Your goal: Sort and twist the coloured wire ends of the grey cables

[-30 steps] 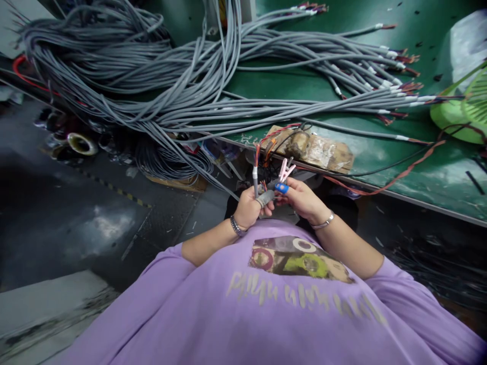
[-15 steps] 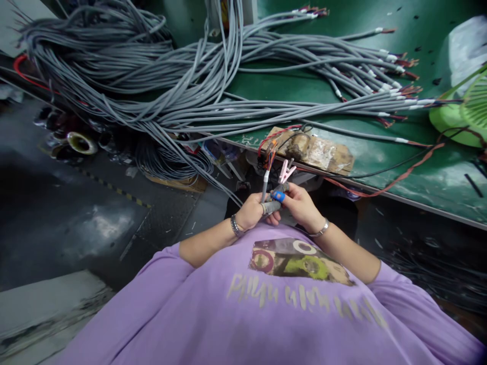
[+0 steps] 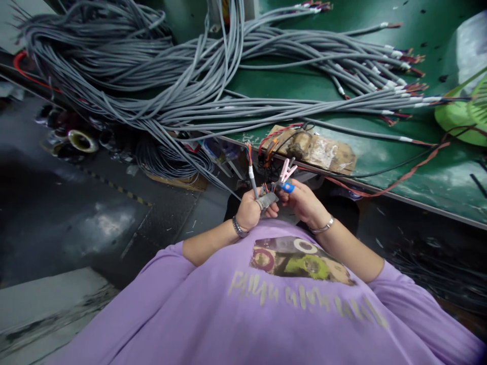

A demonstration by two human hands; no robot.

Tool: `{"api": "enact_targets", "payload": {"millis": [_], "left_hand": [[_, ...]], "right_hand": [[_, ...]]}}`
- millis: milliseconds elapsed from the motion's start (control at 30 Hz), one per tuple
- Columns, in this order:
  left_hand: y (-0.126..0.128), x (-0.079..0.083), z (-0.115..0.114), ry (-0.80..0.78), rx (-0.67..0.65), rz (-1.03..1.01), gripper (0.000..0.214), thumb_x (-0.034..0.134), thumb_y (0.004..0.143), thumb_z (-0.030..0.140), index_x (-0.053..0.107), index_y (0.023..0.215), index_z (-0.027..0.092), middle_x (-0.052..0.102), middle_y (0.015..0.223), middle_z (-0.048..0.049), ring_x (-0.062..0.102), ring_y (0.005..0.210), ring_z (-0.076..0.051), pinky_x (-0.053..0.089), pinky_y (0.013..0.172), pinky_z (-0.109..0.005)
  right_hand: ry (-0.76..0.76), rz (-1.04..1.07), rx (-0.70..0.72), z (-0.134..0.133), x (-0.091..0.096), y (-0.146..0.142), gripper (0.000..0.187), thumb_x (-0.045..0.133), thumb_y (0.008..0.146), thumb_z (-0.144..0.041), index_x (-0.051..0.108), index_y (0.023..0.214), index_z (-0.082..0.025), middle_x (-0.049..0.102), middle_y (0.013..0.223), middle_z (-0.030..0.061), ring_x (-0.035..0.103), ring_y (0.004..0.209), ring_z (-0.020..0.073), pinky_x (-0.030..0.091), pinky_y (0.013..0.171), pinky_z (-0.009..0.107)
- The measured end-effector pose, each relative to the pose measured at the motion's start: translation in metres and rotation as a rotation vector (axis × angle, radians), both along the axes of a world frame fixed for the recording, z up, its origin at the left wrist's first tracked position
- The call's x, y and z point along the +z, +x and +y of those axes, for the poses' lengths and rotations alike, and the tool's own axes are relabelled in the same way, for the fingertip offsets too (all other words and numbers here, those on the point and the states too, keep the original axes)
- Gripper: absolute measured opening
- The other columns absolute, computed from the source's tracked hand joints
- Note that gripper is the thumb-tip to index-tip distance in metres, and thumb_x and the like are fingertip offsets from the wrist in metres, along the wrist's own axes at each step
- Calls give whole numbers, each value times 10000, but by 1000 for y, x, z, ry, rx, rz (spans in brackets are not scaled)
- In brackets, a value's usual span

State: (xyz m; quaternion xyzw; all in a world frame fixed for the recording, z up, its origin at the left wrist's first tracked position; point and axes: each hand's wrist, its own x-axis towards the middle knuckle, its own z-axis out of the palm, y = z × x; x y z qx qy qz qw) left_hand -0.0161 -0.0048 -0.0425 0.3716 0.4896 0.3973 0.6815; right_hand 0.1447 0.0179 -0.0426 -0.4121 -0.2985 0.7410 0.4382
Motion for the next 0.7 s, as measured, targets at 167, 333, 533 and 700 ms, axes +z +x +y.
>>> {"api": "enact_targets", "payload": {"millis": [167,333,533,700], "left_hand": [[0,-1,1,14,-30,32,378,722,756,508,614,764,146,699,633,-38,654,485,-138,456,437,-202],[0,0,2,19,-37,52,397,733,742,525,613,766,147,698,632,-42,656,494,-143,459,441,-209],[1,-1,4,59,61,20,403,718,762,529,585,720,151,702,642,-45,654,495,-139,461,444,-213],[2,2,4,58,86,47,422,712,750,551,565,696,159,685,614,-34,631,467,-124,417,409,-199]], "right_hand": [[61,-86,38,3,1,-2,415,873,602,-474,598,714,-183,528,572,-47,419,513,76,345,490,220],[116,-126,-6,1,1,-7,359,880,594,-430,631,712,-199,547,594,-34,405,520,88,322,488,240],[91,-103,-76,-3,3,-10,332,845,636,-394,580,645,-195,471,535,-51,368,507,83,288,507,250],[54,-89,-82,-4,3,-10,310,831,633,-361,570,630,-195,446,532,-53,369,517,89,298,514,252]]}}
